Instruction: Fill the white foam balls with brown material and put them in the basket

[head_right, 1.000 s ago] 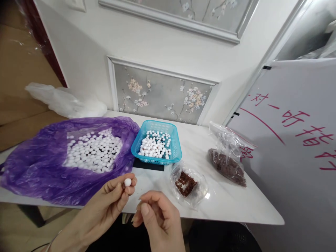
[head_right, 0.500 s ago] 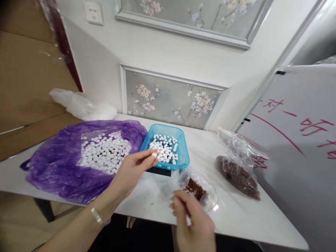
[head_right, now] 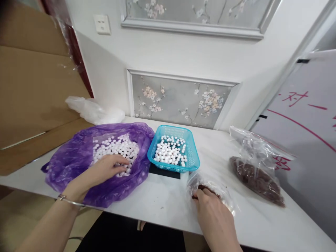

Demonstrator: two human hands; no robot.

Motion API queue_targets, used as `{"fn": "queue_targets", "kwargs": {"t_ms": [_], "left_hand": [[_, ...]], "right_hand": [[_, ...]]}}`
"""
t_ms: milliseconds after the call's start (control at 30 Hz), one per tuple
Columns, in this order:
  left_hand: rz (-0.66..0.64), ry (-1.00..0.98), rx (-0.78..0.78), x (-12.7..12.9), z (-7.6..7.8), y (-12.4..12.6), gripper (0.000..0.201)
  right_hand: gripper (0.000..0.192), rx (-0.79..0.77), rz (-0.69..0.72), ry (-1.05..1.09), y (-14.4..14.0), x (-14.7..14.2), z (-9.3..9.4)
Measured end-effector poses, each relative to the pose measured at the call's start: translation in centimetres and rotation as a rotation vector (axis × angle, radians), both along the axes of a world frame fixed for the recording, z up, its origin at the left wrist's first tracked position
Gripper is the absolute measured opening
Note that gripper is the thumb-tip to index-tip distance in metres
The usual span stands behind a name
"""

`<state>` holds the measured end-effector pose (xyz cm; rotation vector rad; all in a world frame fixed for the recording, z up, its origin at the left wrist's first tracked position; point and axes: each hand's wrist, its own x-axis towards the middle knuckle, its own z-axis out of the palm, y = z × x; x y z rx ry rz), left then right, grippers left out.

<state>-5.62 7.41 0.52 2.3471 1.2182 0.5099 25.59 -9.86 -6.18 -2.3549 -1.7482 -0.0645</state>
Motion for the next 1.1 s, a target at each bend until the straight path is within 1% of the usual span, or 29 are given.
{"fn": "queue_targets", "kwargs": {"t_ms": [133, 367, 500, 567, 633, 667, 733, 767, 800, 833, 933, 1000, 1067, 1100], "left_hand": [[-0.076, 0.048, 0.04, 0.9, -0.4, -0.6, 0.022], [-0.134, 0.076, 0.078, 1.7, -0.5, -1.6, 0.021], [-0.146, 0.092, 0.098, 2.4, -0.6, -1.8, 0.023], [-0.149, 0.093, 0.107, 2.5, -0.6, -1.6, 0.024], [-0.12, 0.072, 0.127, 2.4, -0.3, -1.4, 0.024], [-0.077, 0.043, 0.141, 2.3, -0.1, -1.3, 0.023], [0.052, -0.084, 0.145, 2.4, 0.3, -1.4, 0.022], [0.109, -0.188, 0.115, 2.6, 0.6, -1.6, 0.022], [0.141, -0.314, 0.056, 3.1, 0.8, -2.1, 0.022], [0.143, -0.449, -0.029, 3.8, 1.0, -2.6, 0.022], [0.038, -0.816, -0.399, 6.8, 0.9, -5.1, 0.023], [-0.026, -0.95, -0.674, 9.2, 0.4, -6.8, 0.024], [-0.055, -0.997, -0.919, 11.4, -0.3, -8.2, 0.023], [-0.063, -0.997, -1.015, 12.3, -0.7, -8.7, 0.022]], "right_hand": [[0.024, 0.056, -0.026, 0.021, 0.0, -0.1, 0.1], [0.027, 0.234, -0.046, 0.091, -0.2, 0.2, -0.3], [0.03, 0.336, -0.058, 0.196, -0.2, 0.1, -0.1], [0.03, 0.359, -0.046, 0.264, -0.4, -0.1, 0.3], [0.029, 0.362, -0.039, 0.325, -0.6, -0.2, 0.7], [0.029, 0.369, -0.04, 0.357, -0.7, -0.3, 0.9], [0.028, 0.397, -0.052, 0.425, -0.8, -0.4, 1.3], [0.028, 0.415, -0.06, 0.462, -0.9, -0.4, 1.4], [0.027, 0.435, -0.069, 0.502, -1.0, -0.5, 1.5], [0.025, 0.455, -0.078, 0.547, -1.1, -0.5, 1.7], [0.018, 0.507, -0.112, 0.71, -1.4, -0.6, 1.9], [0.019, 0.525, -0.121, 0.833, -1.5, -0.6, 2.0], [0.023, 0.536, -0.109, 0.955, -1.6, -0.7, 2.0], [0.025, 0.542, -0.097, 1.012, -1.7, -0.8, 2.0]]}}
